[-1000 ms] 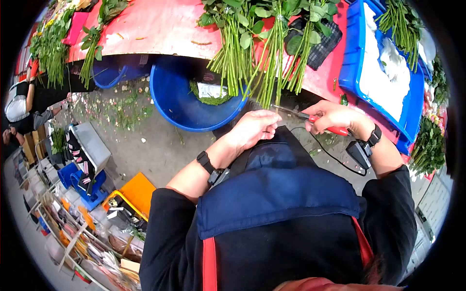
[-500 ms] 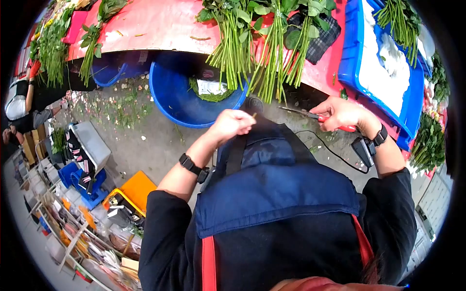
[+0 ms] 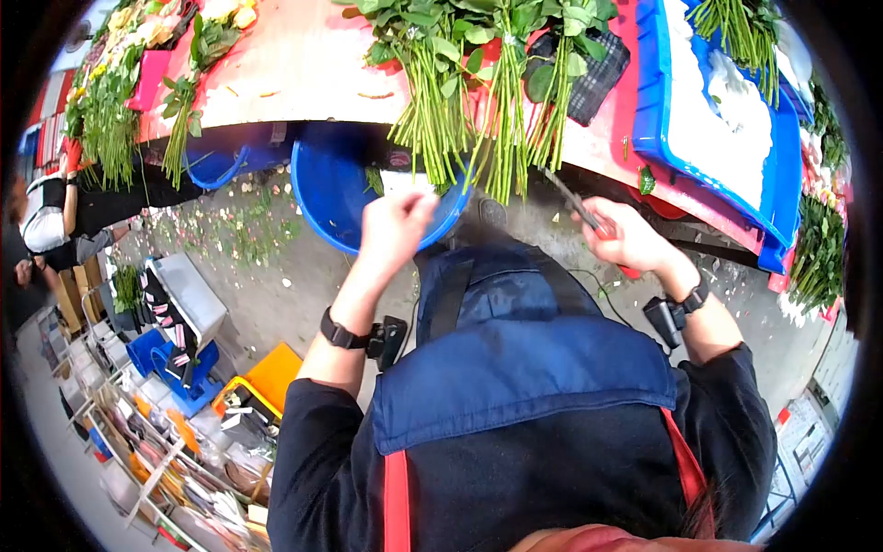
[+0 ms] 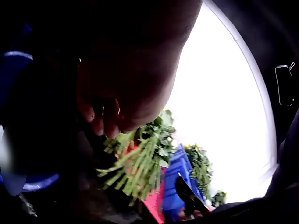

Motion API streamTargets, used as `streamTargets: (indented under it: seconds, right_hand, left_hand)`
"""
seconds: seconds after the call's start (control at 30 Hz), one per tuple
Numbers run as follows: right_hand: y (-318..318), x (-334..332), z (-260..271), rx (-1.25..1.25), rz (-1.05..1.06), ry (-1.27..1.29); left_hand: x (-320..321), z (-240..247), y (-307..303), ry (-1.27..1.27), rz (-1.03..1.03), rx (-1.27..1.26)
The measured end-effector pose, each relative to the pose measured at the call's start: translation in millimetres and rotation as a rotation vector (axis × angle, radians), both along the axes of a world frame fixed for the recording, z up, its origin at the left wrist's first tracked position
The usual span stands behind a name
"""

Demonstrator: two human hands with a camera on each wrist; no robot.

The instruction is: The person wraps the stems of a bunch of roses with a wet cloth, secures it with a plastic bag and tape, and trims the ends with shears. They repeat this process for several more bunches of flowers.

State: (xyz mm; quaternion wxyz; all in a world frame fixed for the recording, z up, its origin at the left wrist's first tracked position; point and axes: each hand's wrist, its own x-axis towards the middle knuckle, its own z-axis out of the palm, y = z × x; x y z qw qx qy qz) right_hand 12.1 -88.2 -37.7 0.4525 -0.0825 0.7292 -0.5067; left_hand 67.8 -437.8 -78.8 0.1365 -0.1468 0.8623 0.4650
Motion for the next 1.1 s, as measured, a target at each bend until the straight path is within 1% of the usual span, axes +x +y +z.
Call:
streamTargets:
  seconds: [0.03,0.1,0.13,0.17,0.23,0.3,0.37,0.43,0.47,0.57,0.6,0.63,0.7,0.73,0.77,0.8,0.83,0.87,0.9,0.93,0.97,1.0,1.03,1.07,1.1]
  right_hand:
    - [-17,0,0,-0.059,-0.164,-0.031]
    - [-44,-5,-20,0.165,-0.226,0.29]
    - [-58,-8,-30,0.091,-0.312,0.36]
    - [-68,-12,-62,0.103,-0.301,0.672]
    - [-95,-20,-57,0.339,-0.313,0.668]
    - [-110,-22,-65,0.39,-0.391,0.592]
    - [-114,-24,-68,0.412,-0.43,0.585]
    - [-117,-27,-63,0.394,-0.476,0.558]
    - [-118,-28,-62,0.398,-0.496,0.528]
    - [-118,-25,-74,0.308,-0.585,0.504]
    - [-116,-25,-78,0.206,-0.618,0.478]
    - [-113,-24,-79,0.183,-0.64,0.451]
    - [-109,-25,-82,0.136,-0.685,0.392]
    - [-108,-26,-90,0.101,-0.714,0.444]
    - [-109,-27,-92,0.091,-0.712,0.42]
    - [-106,-28,-100,0.029,-0.724,0.39]
    - [-103,-24,-109,-0.032,-0.736,0.36]
    - [-102,-20,-97,-0.049,-0.742,0.263]
    - [-99,-22,-75,-0.07,-0.748,0.179]
    - [-96,-20,-60,-0.157,-0.757,0.115]
    - [-94,-19,-55,-0.164,-0.75,0.134]
    - [-91,-18,-51,-0.171,-0.742,0.157]
    - [-91,-19,-41,-0.18,-0.733,0.179]
    - [-89,-19,-25,-0.177,-0.714,0.098]
    - [-90,-18,-20,-0.181,-0.726,0.164]
  left_hand:
    - [-9,-3,14,-0.004,-0.024,0.198]
    - [-30,1,48,-0.065,-0.047,0.482]
    - [-41,-11,60,0.056,-0.111,0.324]
    - [-51,-23,69,0.179,-0.171,0.163]
    - [-63,-24,81,0.264,-0.207,-0.116]
    - [-63,-21,84,0.173,-0.288,-0.278]
    - [-54,-26,83,0.194,-0.281,-0.202]
    - [-54,-21,82,0.295,-0.144,-0.125]
    - [-58,-26,80,0.445,-0.112,-0.121]
    - [-104,-35,76,0.653,-0.069,-0.159]
    - [-120,-33,76,0.627,-0.063,-0.201]
    - [-135,-30,78,0.597,-0.058,-0.242]
    - [-166,-22,81,0.201,-0.095,-0.08]
    - [-178,-36,83,0.188,-0.132,-0.092]
    - [-186,-52,84,0.168,-0.171,-0.104]
    - [-192,-50,85,0.082,-0.217,-0.013]
    - [-195,-37,86,-0.007,-0.258,0.079]
    - [-194,-10,89,-0.209,-0.177,0.25]
    - [-203,-38,87,-0.223,-0.15,0.351]
    - [-203,-23,86,-0.286,-0.182,0.415]
    - [-204,-6,84,-0.348,-0.214,0.48]
    - [-209,-28,84,-0.254,-0.186,0.597]
    - [-205,-16,89,-0.215,-0.123,0.706]
    - [-202,-10,93,-0.145,-0.103,0.731]
    - [-199,-3,97,-0.076,-0.083,0.754]
